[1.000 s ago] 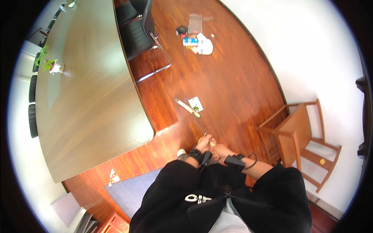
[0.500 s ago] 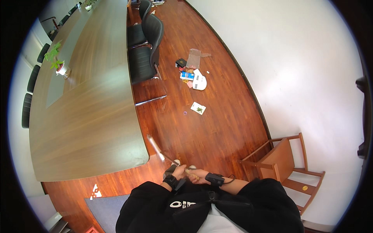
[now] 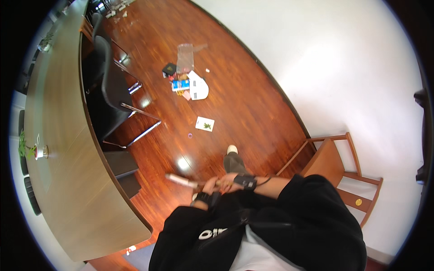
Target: The person sweeps a wooden floor with a broom, gathering scattered trash and debris into a central pile. The person moves around a large conference table and chairs to reach different areas, then consolidates the debris into one pile.
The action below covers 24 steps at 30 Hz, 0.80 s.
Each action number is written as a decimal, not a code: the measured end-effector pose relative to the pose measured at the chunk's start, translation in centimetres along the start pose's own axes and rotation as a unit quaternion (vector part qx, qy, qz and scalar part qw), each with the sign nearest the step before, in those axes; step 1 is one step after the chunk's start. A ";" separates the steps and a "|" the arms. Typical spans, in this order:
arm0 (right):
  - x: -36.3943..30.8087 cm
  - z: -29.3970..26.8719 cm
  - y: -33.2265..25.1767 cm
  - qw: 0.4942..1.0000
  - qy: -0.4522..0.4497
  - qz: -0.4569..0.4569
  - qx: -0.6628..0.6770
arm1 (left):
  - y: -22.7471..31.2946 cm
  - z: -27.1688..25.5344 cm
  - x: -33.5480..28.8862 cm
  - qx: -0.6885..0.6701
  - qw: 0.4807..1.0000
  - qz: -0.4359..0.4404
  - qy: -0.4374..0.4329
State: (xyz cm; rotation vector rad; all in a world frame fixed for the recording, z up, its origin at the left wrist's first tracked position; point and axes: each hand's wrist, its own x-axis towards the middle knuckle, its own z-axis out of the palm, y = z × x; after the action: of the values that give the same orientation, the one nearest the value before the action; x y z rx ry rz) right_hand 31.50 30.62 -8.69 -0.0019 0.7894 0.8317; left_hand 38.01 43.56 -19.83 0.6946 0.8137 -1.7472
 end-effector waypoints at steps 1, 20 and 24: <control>-2.5 0.1 -3.5 0.978 -0.083 0.075 0.176 | 1.7 2.9 1.5 -0.004 0.998 -0.030 -0.059; -20.6 8.6 -28.2 0.871 0.312 -0.187 -0.331 | 20.7 31.7 8.8 -0.047 0.968 0.230 -0.082; -21.3 10.7 -30.2 0.884 0.316 -0.213 -0.271 | 22.8 33.6 8.5 -0.073 0.963 0.228 -0.122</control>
State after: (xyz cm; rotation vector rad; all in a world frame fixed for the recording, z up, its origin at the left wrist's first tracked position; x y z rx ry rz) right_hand 49.38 -1.15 3.57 -0.9593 1.0865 0.5993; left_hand 54.91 6.85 -10.55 0.5049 0.5531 -1.3087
